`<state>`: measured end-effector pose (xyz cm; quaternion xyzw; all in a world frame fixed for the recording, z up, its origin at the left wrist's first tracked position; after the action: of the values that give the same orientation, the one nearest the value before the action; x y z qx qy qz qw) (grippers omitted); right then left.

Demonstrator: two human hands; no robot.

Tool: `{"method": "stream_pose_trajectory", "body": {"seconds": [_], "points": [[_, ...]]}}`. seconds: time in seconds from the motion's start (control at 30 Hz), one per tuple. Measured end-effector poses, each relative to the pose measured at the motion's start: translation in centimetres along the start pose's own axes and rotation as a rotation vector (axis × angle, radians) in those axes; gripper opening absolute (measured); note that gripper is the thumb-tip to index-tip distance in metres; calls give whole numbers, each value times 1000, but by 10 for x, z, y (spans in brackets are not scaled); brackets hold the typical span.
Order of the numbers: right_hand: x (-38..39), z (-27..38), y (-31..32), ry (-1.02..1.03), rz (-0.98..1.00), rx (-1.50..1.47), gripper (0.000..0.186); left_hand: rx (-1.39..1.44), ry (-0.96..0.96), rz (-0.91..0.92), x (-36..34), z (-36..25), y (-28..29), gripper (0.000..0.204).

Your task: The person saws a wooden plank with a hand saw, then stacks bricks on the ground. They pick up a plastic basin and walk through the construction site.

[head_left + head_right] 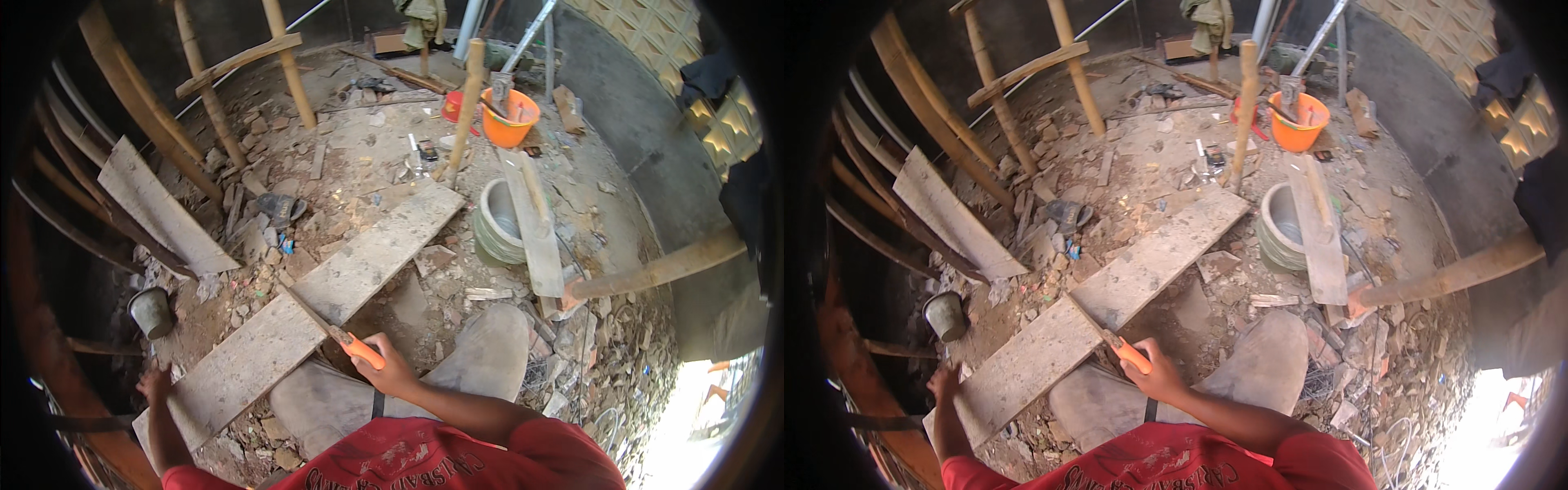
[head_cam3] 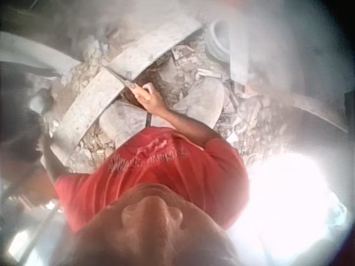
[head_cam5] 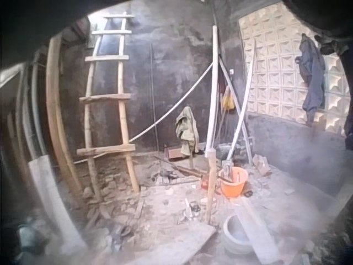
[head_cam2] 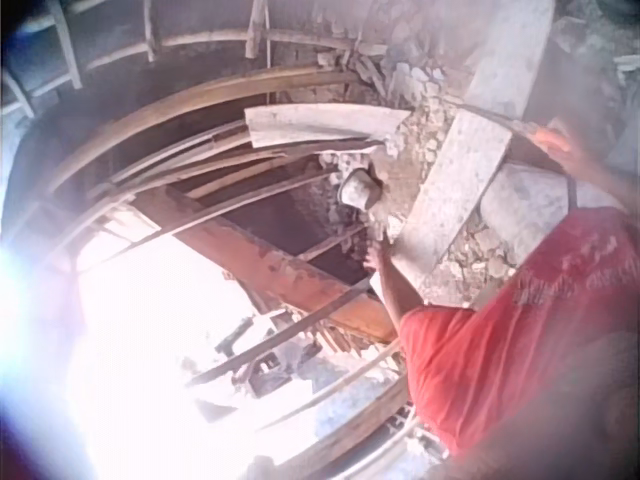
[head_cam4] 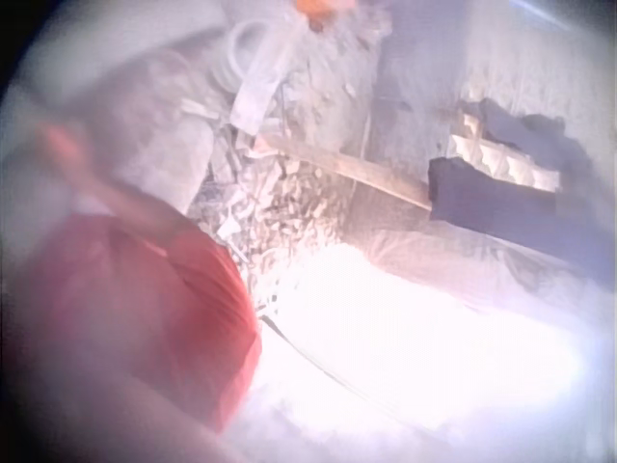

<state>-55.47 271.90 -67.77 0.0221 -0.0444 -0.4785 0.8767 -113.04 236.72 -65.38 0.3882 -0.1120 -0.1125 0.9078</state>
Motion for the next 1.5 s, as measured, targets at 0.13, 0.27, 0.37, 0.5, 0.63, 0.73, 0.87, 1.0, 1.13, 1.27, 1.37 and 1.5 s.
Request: {"method": "stream_pose_trajectory", "body": {"seconds": [0.13, 0.27, 0.37, 0.5, 0.63, 0.73, 0.87, 1.0, 1.13, 1.27, 1.37, 1.5], "points": [[-13, 2, 1, -96, 98, -39, 45, 109, 119, 182, 76, 120, 6, 79], [-56, 36, -5, -565, 368, -510, 39, 221, 224, 92, 125, 144, -55, 90], [-89, 64, -23, -622, 447, -517, 37, 441, 635, 156, 158, 134, -4, 109], [-133, 148, -30, -183, 614, -103, 42, 404, 755, 38, 158, 123, 53, 79], [-147, 213, -4, 294, 398, 78, 39, 554, 610, 23, 163, 149, 14, 90], [-112, 176, 25, 306, 101, 254, 40, 777, 430, 265, 163, 174, -32, 80], [-57, 8, 68, 77, -226, 595, 64, 1131, 362, 255, 168, 227, -84, 63], [-14, -96, 100, -127, -105, 837, 66, 1290, 363, 232, 171, 162, -5, 64], [-58, -30, 86, -98, 560, 1024, 76, 984, 438, 265, 165, 199, -45, 73], [-172, 153, 95, 639, 357, 1067, 109, 985, 422, 248, 170, 192, -16, 69], [-239, 239, 65, 1073, 268, 854, 116, 1055, 496, 276, 209, 202, 8, 63], [-257, 178, -19, 1023, 373, 631, 114, 916, 493, 160, 220, 222, 7, 68]]}}
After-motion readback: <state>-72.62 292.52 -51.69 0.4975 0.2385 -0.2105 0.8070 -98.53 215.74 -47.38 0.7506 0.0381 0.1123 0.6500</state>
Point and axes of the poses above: each hand's wrist, its own x-axis away from the middle knuckle, its own y-axis out of the back of the hand, z = x × y, the point moved 2 cm from there along -x, towards the middle knuckle, and after that the axes turned 7 degrees about -x, right-handed, at the moved point
